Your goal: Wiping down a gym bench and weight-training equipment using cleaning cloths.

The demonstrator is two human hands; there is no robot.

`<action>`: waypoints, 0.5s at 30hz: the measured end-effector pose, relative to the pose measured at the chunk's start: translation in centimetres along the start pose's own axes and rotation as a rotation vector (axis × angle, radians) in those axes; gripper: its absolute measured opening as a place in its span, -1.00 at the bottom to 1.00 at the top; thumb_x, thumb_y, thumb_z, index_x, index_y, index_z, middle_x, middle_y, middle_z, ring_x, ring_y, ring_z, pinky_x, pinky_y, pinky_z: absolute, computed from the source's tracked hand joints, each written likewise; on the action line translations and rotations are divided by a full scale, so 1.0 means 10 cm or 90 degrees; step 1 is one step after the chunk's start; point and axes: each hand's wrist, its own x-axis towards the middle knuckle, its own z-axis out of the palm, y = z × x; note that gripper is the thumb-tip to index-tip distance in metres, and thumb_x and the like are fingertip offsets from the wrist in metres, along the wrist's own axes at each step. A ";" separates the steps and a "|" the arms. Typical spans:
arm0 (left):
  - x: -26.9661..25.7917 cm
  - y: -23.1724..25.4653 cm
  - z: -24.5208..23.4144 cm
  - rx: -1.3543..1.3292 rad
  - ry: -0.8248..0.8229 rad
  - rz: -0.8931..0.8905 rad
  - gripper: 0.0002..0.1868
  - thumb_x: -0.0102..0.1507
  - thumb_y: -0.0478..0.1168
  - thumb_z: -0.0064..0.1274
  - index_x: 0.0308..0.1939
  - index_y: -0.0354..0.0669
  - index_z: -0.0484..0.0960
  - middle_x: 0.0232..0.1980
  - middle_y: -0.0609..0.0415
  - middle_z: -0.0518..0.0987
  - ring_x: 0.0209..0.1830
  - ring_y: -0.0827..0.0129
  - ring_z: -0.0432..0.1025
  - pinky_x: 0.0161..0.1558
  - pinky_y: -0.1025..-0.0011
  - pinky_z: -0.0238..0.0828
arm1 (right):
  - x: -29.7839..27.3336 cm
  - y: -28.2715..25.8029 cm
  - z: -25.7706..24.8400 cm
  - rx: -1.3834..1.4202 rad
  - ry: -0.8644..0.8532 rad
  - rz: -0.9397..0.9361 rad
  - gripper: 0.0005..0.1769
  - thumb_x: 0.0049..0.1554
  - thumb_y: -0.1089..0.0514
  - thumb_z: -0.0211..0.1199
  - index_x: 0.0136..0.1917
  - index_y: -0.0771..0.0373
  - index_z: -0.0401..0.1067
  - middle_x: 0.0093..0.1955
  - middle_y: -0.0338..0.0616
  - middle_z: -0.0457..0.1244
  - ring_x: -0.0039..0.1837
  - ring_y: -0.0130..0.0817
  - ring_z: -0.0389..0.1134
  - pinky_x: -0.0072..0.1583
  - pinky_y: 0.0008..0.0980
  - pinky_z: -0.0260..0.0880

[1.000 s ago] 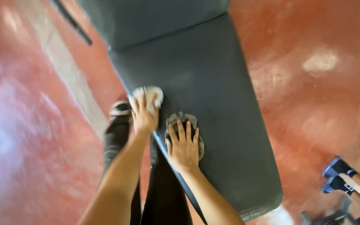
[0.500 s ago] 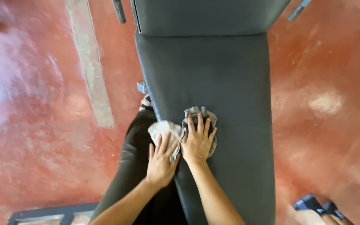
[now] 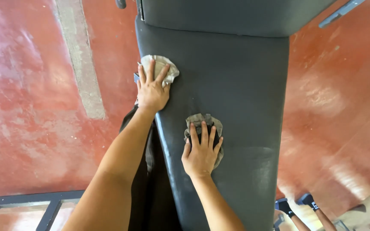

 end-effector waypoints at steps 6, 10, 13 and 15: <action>0.44 -0.01 -0.13 0.002 -0.011 -0.031 -0.35 0.30 0.14 -0.07 0.50 0.76 0.23 0.67 0.27 -0.10 0.66 -0.15 -0.32 0.47 -0.26 0.07 | 0.20 -0.04 0.01 -0.024 0.027 -0.039 -0.37 0.17 -0.05 0.07 0.52 -0.16 0.28 0.59 -0.07 0.08 0.61 0.19 0.00 0.45 0.42 -0.10; 0.77 -0.10 -0.10 -0.023 0.047 -0.009 -0.35 0.31 -0.04 0.01 0.49 0.60 0.32 0.64 0.14 -0.08 0.61 -0.26 -0.27 0.49 -0.28 -0.01 | 0.31 -0.06 0.01 -0.010 0.013 -0.059 -0.30 0.10 -0.05 0.13 0.52 -0.09 0.27 0.61 -0.05 0.03 0.61 0.23 -0.02 0.46 0.45 -0.09; 1.16 -0.18 -0.03 -0.028 0.115 -0.001 -0.34 0.32 -0.14 0.09 0.49 0.51 0.37 0.61 0.04 -0.10 0.56 -0.35 -0.21 0.44 -0.35 0.02 | 0.33 -0.06 -0.02 0.006 -0.029 -0.050 -0.26 0.07 -0.06 0.16 0.54 -0.06 0.24 0.66 -0.05 -0.04 0.63 0.26 -0.06 0.48 0.48 -0.09; 1.34 -0.14 -0.06 -0.013 0.131 -0.017 -0.36 0.36 -0.10 0.10 0.50 0.55 0.36 0.61 0.03 -0.11 0.55 -0.36 -0.18 0.42 -0.38 0.06 | 0.34 -0.06 -0.02 0.010 -0.024 -0.047 -0.24 0.05 -0.05 0.18 0.53 -0.06 0.25 0.66 -0.05 -0.04 0.62 0.28 -0.04 0.47 0.51 -0.07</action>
